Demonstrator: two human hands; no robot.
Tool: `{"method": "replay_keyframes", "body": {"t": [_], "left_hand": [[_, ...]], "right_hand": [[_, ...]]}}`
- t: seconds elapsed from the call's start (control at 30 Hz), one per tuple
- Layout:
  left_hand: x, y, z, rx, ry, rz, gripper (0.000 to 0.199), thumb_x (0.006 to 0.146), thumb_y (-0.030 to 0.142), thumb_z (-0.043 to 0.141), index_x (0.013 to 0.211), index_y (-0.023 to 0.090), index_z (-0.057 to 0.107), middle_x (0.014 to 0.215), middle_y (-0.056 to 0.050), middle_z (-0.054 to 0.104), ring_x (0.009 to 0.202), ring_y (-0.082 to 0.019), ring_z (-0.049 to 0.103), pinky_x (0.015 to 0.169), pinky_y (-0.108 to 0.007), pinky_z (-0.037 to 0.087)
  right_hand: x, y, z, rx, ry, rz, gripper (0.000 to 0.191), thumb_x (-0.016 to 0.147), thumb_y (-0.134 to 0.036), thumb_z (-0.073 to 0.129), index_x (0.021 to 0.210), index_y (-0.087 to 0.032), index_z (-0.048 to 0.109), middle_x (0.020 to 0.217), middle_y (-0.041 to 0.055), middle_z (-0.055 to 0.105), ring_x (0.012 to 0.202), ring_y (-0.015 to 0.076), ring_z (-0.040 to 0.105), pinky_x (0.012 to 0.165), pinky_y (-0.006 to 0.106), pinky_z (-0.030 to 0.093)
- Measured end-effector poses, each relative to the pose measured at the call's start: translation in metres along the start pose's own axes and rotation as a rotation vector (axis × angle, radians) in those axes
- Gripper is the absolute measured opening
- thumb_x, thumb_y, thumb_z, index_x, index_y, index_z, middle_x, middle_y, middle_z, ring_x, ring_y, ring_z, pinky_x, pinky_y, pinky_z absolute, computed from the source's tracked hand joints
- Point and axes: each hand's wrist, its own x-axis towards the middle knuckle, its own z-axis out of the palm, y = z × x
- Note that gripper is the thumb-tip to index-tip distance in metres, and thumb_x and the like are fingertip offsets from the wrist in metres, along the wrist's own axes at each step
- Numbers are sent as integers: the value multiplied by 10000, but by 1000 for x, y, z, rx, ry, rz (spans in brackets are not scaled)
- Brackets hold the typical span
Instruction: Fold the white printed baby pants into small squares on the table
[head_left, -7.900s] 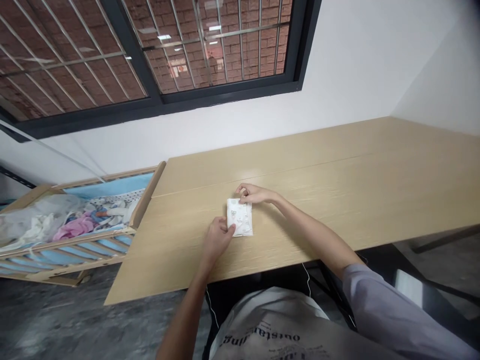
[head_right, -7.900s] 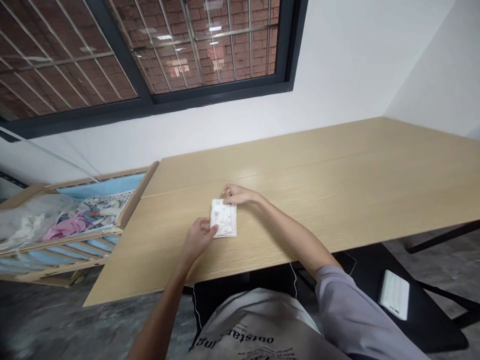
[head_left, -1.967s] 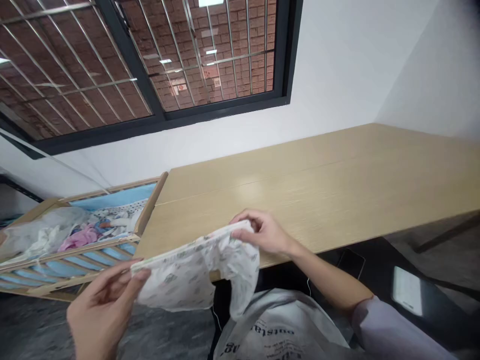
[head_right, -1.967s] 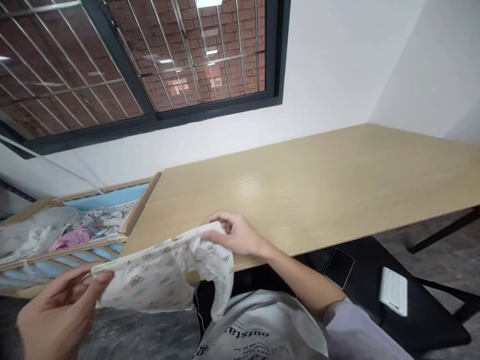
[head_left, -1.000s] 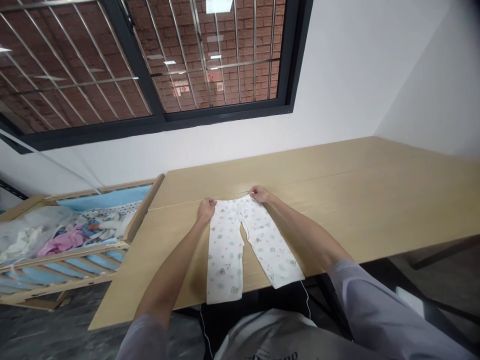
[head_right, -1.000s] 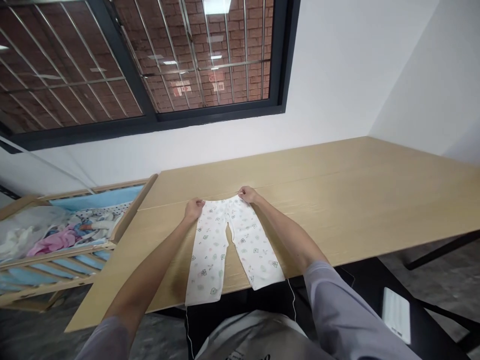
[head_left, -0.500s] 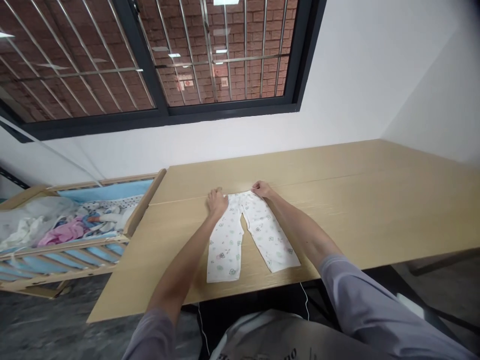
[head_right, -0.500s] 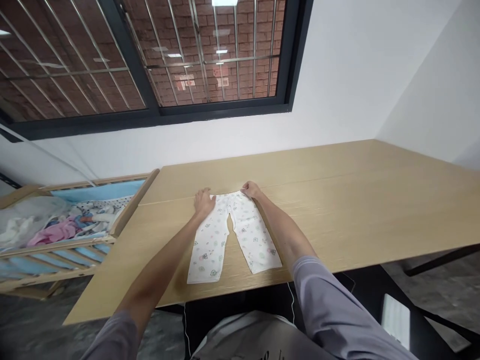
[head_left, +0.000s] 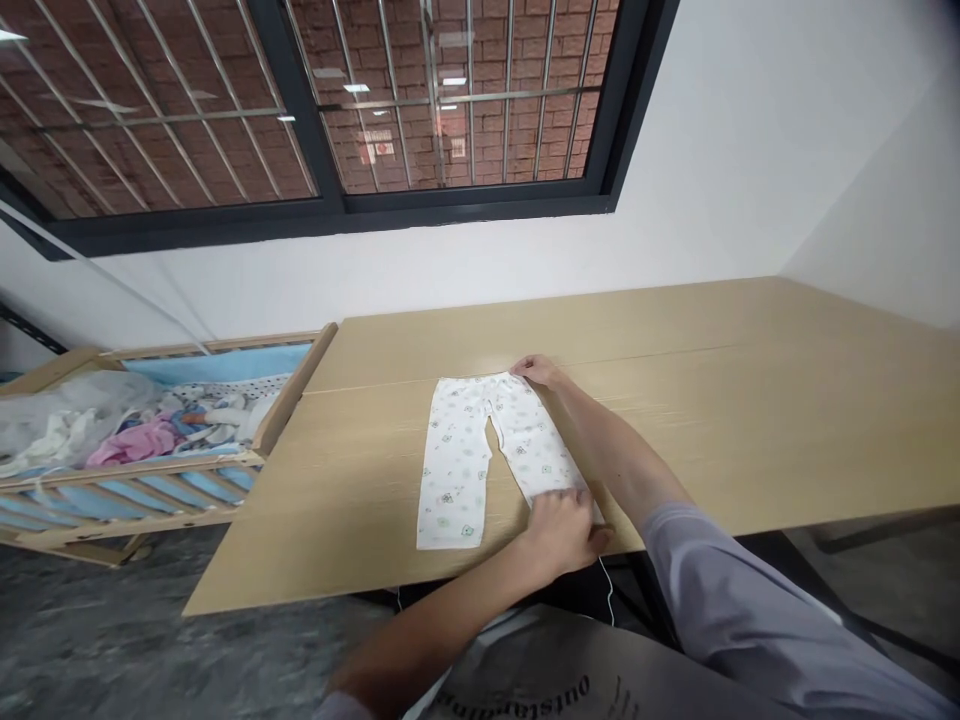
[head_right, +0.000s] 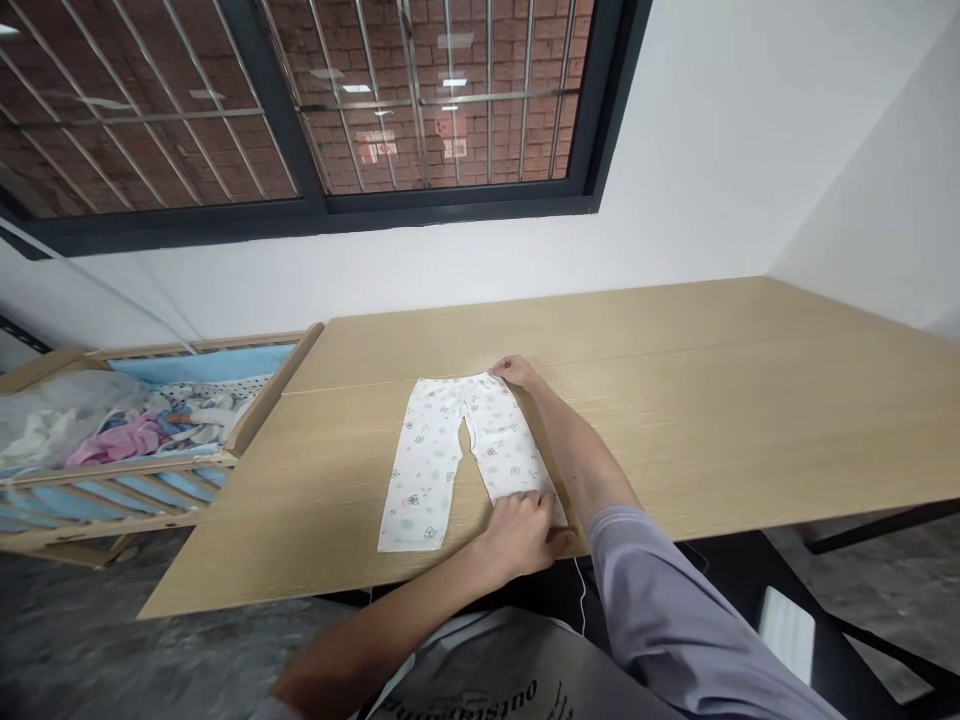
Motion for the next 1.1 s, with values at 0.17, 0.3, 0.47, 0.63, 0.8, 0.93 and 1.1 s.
{"method": "replay_keyframes", "body": {"t": [0.17, 0.3, 0.47, 0.63, 0.8, 0.93, 1.1], "left_hand": [[3, -4, 5, 59, 16, 69, 341, 974, 376, 454, 1114, 116, 625, 993, -169, 719, 861, -321, 726, 661, -413, 546], [11, -1, 7, 69, -9, 117, 366, 968, 373, 482, 1171, 92, 601, 954, -179, 730, 814, -331, 736, 640, -421, 546], [23, 5, 6, 55, -43, 130, 251, 941, 230, 508, 1107, 89, 633, 870, -175, 743, 803, -345, 746, 657, -427, 544], [6, -1, -13, -1, 12, 88, 265, 977, 278, 454, 1117, 112, 606, 930, -167, 741, 819, -301, 737, 681, -392, 531], [-34, -16, -29, -601, 257, -119, 292, 1031, 391, 354, 972, 223, 584, 923, -76, 759, 775, -188, 710, 676, -304, 527], [-64, -25, -30, -1053, 473, -303, 307, 987, 490, 469, 842, 233, 555, 874, -79, 784, 803, -198, 738, 732, -314, 565], [-100, -31, -39, -1287, 603, -425, 408, 919, 609, 562, 797, 220, 573, 853, -91, 791, 826, -223, 755, 834, -378, 596]], "right_hand": [[1, -2, 5, -27, 33, 9, 178, 736, -293, 793, 795, -159, 693, 843, 45, 740, 766, 143, 651, 705, 210, 492], [5, -2, 13, -61, 73, 26, 165, 717, -257, 775, 778, -159, 658, 781, 28, 710, 720, 132, 627, 671, 205, 478], [7, -3, 18, -112, 94, 24, 163, 701, -241, 755, 772, -159, 634, 745, 22, 683, 731, 138, 619, 656, 199, 467], [3, -18, 9, -141, 70, 1, 164, 680, -235, 753, 754, -167, 624, 759, 24, 682, 769, 153, 629, 651, 200, 467], [5, -48, -2, -138, 14, -11, 159, 668, -200, 751, 729, -175, 606, 732, 26, 673, 700, 146, 606, 576, 205, 440], [8, -78, 6, -105, -41, -7, 171, 661, -166, 751, 714, -179, 590, 574, 11, 600, 566, 143, 560, 514, 230, 435], [6, -114, 37, -26, -104, 0, 196, 667, -134, 746, 675, -185, 557, 458, -4, 538, 490, 149, 557, 494, 244, 484]]}}
